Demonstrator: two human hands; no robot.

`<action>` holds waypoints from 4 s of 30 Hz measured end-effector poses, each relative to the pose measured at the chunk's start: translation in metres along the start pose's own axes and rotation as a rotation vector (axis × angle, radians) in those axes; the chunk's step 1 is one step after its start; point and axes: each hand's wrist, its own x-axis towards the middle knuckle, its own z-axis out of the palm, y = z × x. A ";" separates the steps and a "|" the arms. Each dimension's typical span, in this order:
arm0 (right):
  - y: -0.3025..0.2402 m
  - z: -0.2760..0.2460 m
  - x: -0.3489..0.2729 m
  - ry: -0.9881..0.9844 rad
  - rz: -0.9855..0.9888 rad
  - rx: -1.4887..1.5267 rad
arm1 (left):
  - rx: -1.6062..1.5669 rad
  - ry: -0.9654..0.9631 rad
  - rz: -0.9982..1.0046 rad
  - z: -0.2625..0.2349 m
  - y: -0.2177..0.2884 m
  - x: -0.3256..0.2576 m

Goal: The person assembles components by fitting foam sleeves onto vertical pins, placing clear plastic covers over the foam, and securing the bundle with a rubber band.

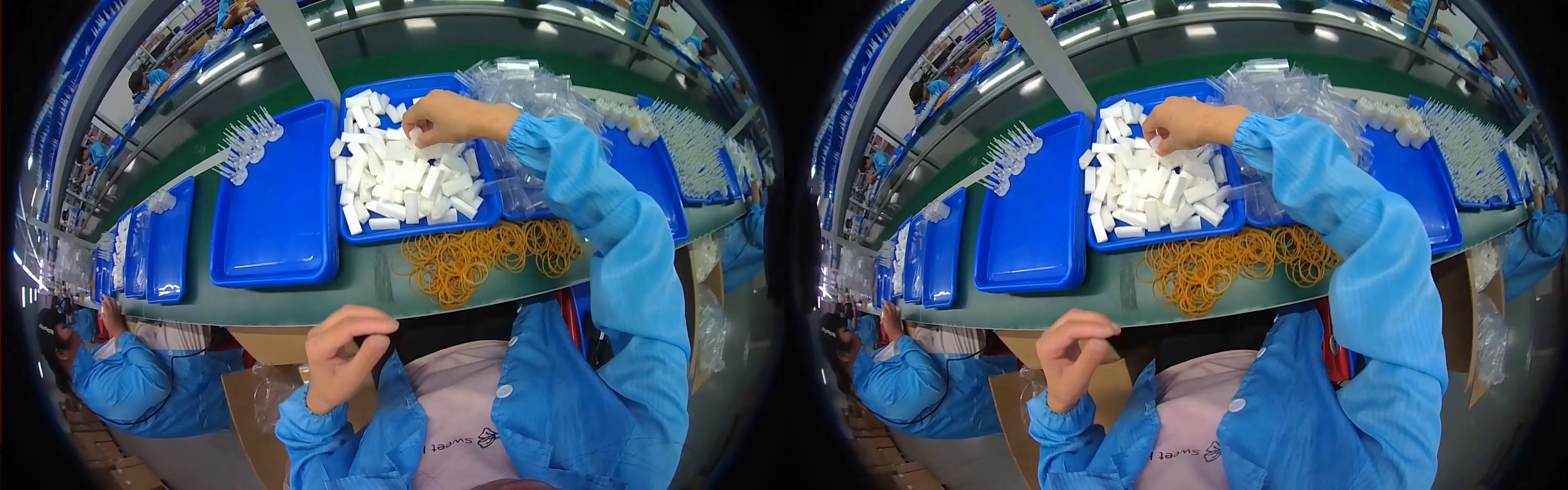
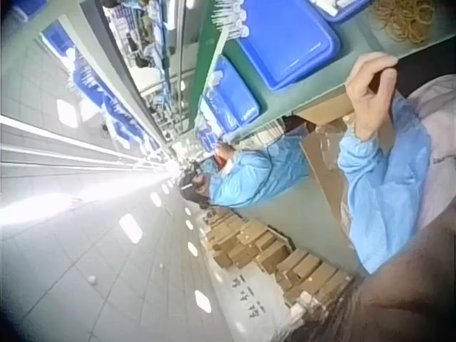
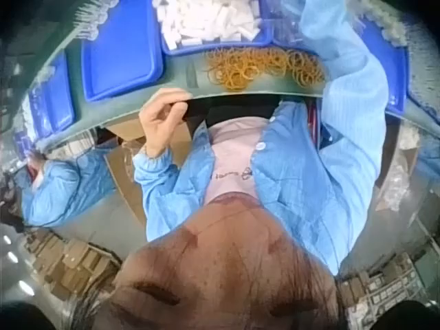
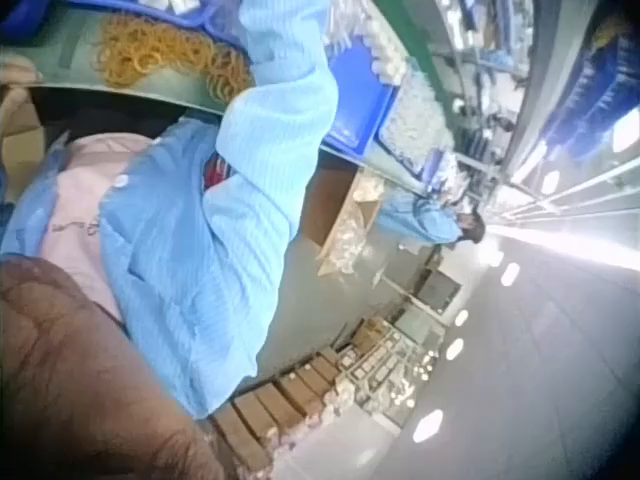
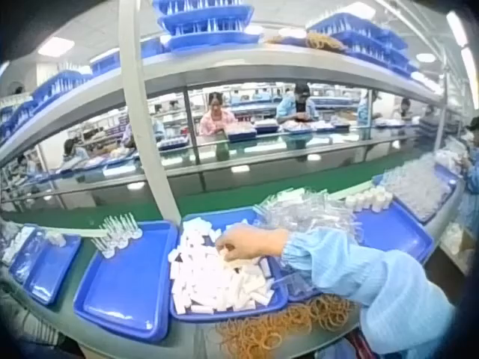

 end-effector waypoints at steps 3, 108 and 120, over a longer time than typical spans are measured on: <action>-0.010 0.005 -0.027 0.049 -0.024 0.084 | 0.083 -0.028 0.026 0.005 0.003 0.012; -0.083 0.088 -0.244 0.538 0.187 1.633 | -0.771 -0.227 -0.306 0.112 -0.036 0.023; -0.087 0.084 -0.261 0.555 0.324 1.653 | -0.234 -0.184 -0.048 0.118 -0.034 0.018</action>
